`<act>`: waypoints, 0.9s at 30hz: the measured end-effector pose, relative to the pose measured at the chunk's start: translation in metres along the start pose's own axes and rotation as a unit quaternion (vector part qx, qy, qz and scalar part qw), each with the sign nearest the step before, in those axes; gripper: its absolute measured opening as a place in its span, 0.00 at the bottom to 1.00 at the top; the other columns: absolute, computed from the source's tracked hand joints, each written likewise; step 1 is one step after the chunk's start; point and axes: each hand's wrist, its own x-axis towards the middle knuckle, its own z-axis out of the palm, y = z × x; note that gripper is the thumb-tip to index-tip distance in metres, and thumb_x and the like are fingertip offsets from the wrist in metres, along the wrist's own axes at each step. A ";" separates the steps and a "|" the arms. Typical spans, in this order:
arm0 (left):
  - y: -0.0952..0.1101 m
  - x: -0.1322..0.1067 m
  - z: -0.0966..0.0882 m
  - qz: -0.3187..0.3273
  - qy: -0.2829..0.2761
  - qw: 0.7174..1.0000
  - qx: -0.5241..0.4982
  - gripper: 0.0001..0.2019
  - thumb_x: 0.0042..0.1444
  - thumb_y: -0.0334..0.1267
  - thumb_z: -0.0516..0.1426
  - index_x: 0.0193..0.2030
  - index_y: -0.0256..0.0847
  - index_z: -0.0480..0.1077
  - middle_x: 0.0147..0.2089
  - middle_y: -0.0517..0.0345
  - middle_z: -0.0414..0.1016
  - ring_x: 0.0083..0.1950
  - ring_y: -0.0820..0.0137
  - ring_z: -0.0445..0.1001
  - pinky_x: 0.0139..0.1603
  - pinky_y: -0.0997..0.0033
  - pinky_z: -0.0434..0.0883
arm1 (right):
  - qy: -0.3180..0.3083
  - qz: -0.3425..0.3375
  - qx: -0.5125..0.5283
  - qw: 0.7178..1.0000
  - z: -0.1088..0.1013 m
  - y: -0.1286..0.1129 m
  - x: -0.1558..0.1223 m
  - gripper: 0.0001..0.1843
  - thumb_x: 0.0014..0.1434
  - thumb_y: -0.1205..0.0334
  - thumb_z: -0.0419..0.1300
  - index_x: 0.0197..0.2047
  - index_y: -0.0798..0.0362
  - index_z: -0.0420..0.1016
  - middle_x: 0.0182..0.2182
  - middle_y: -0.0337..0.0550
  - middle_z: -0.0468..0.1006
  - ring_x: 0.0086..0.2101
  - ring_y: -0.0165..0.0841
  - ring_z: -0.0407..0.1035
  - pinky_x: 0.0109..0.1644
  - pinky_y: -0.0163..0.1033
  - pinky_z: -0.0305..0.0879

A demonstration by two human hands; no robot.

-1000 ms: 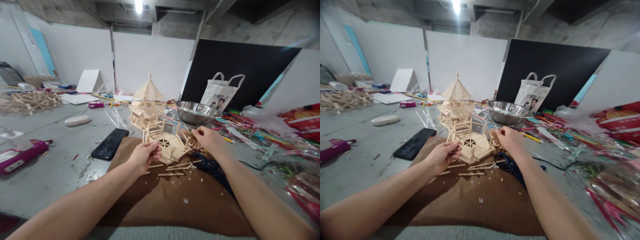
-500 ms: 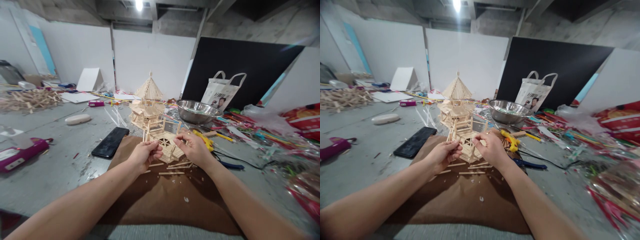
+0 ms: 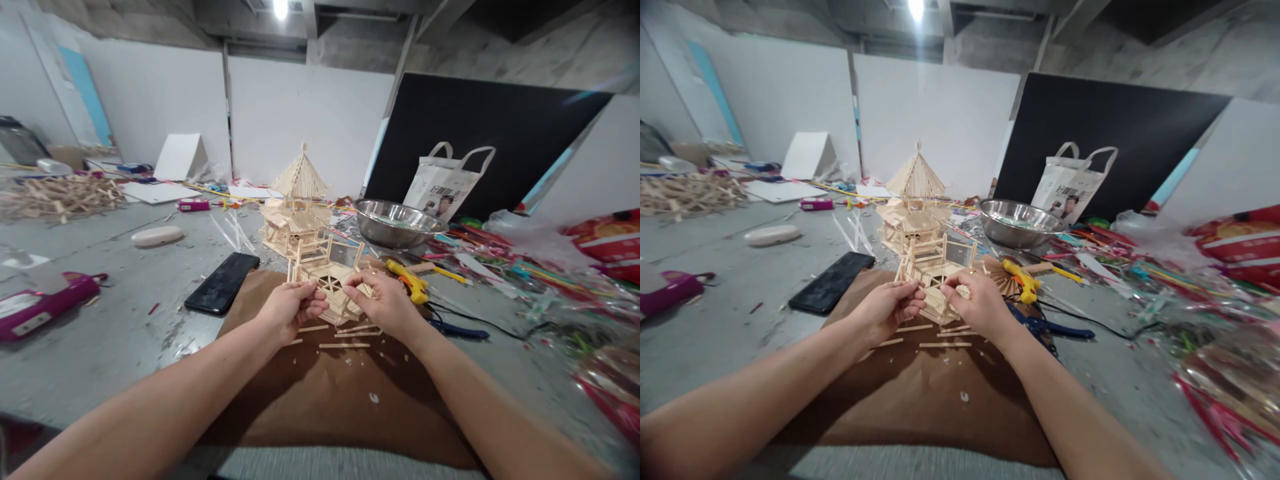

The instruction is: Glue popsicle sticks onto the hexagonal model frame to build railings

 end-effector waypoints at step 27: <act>-0.015 -0.005 0.007 0.006 -0.069 0.998 0.014 0.07 0.51 0.34 0.52 0.27 0.32 0.67 0.17 0.62 0.65 0.13 0.81 0.62 0.12 0.83 0.59 | 0.005 -0.046 -0.243 0.969 0.017 -0.024 0.001 0.06 0.52 0.62 0.53 0.27 0.52 0.70 0.29 0.40 0.75 0.39 0.36 0.64 0.54 0.51 0.38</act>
